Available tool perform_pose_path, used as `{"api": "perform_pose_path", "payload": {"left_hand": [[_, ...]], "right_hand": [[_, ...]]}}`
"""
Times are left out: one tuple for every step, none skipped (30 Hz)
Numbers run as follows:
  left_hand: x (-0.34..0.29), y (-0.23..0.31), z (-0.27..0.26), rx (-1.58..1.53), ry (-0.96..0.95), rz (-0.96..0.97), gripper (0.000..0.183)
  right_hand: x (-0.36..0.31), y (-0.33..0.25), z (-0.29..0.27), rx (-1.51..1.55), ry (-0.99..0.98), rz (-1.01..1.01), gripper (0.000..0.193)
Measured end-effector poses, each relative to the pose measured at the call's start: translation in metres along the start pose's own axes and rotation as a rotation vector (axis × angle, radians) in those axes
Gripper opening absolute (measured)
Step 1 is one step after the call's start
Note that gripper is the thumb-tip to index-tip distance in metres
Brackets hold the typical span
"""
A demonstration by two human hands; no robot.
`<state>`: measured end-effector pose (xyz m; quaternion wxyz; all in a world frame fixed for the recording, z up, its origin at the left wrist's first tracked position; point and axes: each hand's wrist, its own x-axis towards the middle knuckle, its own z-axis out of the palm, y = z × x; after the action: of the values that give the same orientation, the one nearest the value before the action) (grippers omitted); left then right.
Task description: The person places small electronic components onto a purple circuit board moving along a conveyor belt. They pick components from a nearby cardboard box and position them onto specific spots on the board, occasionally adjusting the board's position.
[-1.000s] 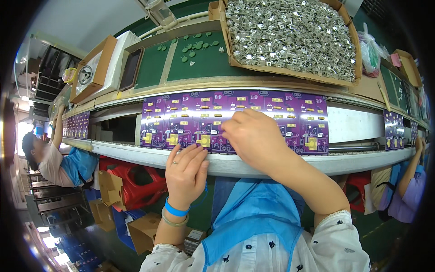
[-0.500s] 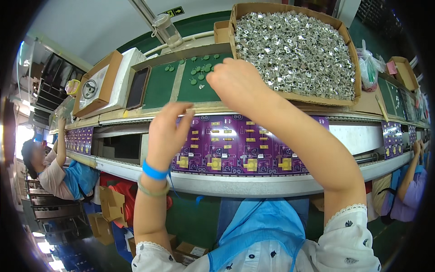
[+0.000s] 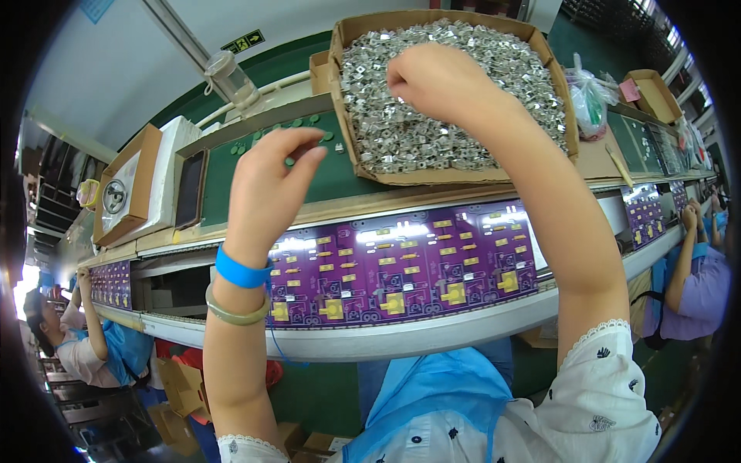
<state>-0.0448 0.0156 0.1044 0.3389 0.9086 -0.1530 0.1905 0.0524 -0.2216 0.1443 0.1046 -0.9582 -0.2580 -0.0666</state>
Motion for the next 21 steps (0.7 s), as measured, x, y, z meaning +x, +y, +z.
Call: {"api": "perform_pose_path", "payload": {"left_hand": [[0.008, 0.009, 0.011, 0.002, 0.044, 0.126, 0.02], [0.017, 0.02, 0.02, 0.009, 0.008, 0.14, 0.02], [0.026, 0.029, 0.031, 0.097, -0.013, 0.207, 0.02], [0.034, 0.032, 0.043, 0.175, -0.033, 0.275, 0.021], [0.042, 0.031, 0.053, 0.23, -0.054, 0.296, 0.021], [0.048, 0.027, 0.067, 0.285, -0.078, 0.312, 0.022], [0.049, 0.027, 0.081, 0.333, -0.1, 0.334, 0.022], [0.046, 0.027, 0.092, 0.34, -0.127, 0.33, 0.023], [0.046, 0.028, 0.098, 0.358, -0.15, 0.324, 0.024], [0.047, 0.03, 0.103, 0.378, -0.172, 0.318, 0.025], [0.045, 0.031, 0.105, 0.427, -0.152, 0.305, 0.023], [0.046, 0.036, 0.108, 0.429, -0.182, 0.29, 0.021], [0.047, 0.041, 0.11, 0.432, -0.211, 0.274, 0.02], [0.049, 0.044, 0.111, 0.437, -0.24, 0.256, 0.019], [0.05, 0.042, 0.113, 0.419, -0.2, 0.259, 0.017], [0.05, 0.041, 0.115, 0.387, -0.216, 0.204, 0.017], [0.049, 0.041, 0.117, 0.355, -0.232, 0.15, 0.017], [0.048, 0.041, 0.116, 0.324, -0.246, 0.095, 0.016], [0.046, 0.04, 0.117, 0.289, -0.199, 0.13, 0.016], [0.044, 0.04, 0.118, 0.278, -0.205, 0.106, 0.016], [0.044, 0.04, 0.118, 0.267, -0.21, 0.082, 0.016]], "right_hand": [[-0.008, 0.001, 0.0, -0.057, -0.091, 0.075, 0.025], [-0.018, 0.007, 0.007, -0.134, -0.039, -0.001, 0.028], [-0.03, 0.017, 0.02, -0.203, 0.015, -0.077, 0.032], [-0.041, 0.023, 0.032, -0.279, 0.06, -0.148, 0.036], [-0.051, 0.026, 0.039, -0.384, 0.067, -0.151, 0.044], [-0.056, 0.031, 0.044, -0.366, 0.121, -0.201, 0.042], [-0.06, 0.038, 0.047, -0.355, 0.174, -0.246, 0.04], [-0.066, 0.045, 0.047, -0.344, 0.227, -0.291, 0.039], [-0.07, 0.05, 0.039, -0.368, 0.176, -0.326, 0.034], [-0.073, 0.054, 0.035, -0.333, 0.126, -0.297, 0.034], [-0.075, 0.058, 0.032, -0.297, 0.076, -0.269, 0.033], [-0.079, 0.064, 0.029, -0.267, 0.03, -0.23, 0.033], [-0.083, 0.071, 0.03, -0.216, 0.071, -0.219, 0.032], [-0.087, 0.079, 0.035, -0.165, 0.113, -0.209, 0.031], [-0.088, 0.081, 0.037, -0.108, 0.157, -0.209, 0.03], [-0.091, 0.081, 0.038, -0.099, 0.187, -0.166, 0.029], [-0.094, 0.08, 0.039, -0.091, 0.217, -0.124, 0.028], [-0.097, 0.078, 0.039, -0.082, 0.25, -0.082, 0.026], [-0.099, 0.08, 0.04, -0.087, 0.307, -0.102, 0.019], [-0.101, 0.083, 0.039, -0.114, 0.286, -0.125, 0.018], [-0.102, 0.086, 0.037, -0.143, 0.266, -0.149, 0.017]]}}
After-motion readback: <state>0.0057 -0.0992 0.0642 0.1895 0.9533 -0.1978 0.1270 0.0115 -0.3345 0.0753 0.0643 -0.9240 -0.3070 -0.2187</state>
